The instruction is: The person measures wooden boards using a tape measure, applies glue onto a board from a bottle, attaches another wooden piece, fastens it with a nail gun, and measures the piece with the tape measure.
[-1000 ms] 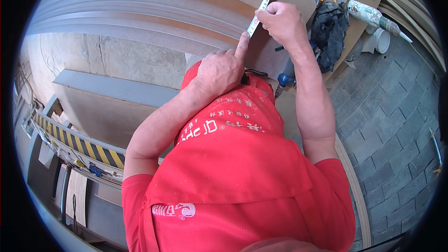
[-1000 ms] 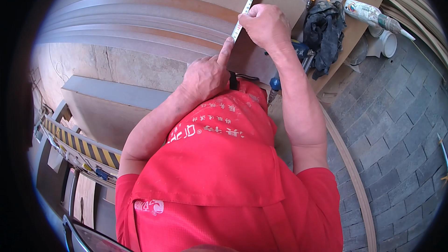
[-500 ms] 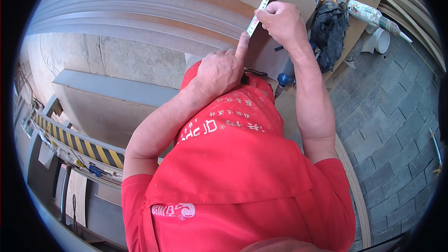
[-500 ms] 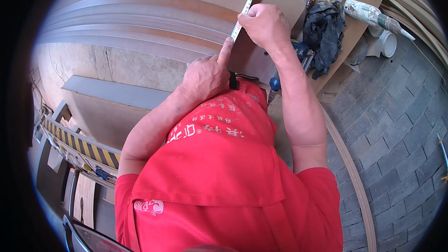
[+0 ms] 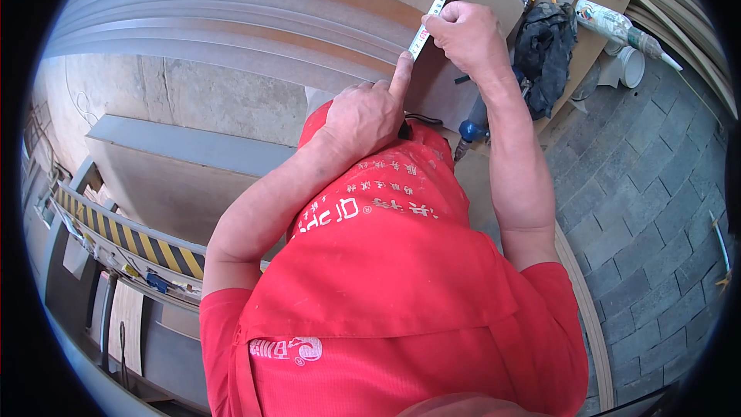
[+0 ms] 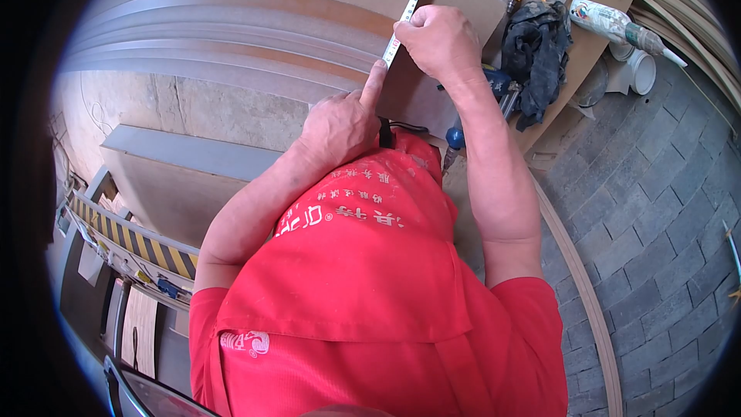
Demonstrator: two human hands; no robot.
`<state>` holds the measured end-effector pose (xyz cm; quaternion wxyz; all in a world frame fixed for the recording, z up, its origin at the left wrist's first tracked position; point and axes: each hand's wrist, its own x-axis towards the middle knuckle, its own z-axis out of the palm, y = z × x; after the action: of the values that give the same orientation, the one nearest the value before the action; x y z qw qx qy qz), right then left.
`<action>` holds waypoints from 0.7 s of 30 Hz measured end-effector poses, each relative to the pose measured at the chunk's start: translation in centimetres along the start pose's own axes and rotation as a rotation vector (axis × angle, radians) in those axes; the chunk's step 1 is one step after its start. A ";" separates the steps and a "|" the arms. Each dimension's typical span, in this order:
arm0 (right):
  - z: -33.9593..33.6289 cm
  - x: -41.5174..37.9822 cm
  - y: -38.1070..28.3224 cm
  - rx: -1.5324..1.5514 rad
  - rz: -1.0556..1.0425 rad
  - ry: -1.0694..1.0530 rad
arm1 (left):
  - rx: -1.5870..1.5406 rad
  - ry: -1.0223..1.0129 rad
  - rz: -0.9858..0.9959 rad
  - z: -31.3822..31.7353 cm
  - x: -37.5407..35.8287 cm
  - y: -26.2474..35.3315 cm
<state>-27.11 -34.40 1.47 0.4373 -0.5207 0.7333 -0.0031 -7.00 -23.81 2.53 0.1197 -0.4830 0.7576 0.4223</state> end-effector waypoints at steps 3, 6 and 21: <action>0.0 0.0 0.1 0.000 -0.003 0.004 | -0.006 0.003 0.002 -0.1 0.0 0.0; -0.1 -0.1 -0.1 -0.001 -0.003 0.005 | -0.019 -0.026 -0.007 -0.5 0.0 0.1; -0.2 -0.2 -0.3 -0.002 0.002 -0.001 | -0.022 -0.020 -0.014 -0.4 0.1 0.1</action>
<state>-26.96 -34.45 1.88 0.4371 -0.5206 0.7334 -0.0016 -7.05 -24.12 2.78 0.1252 -0.4852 0.7484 0.4346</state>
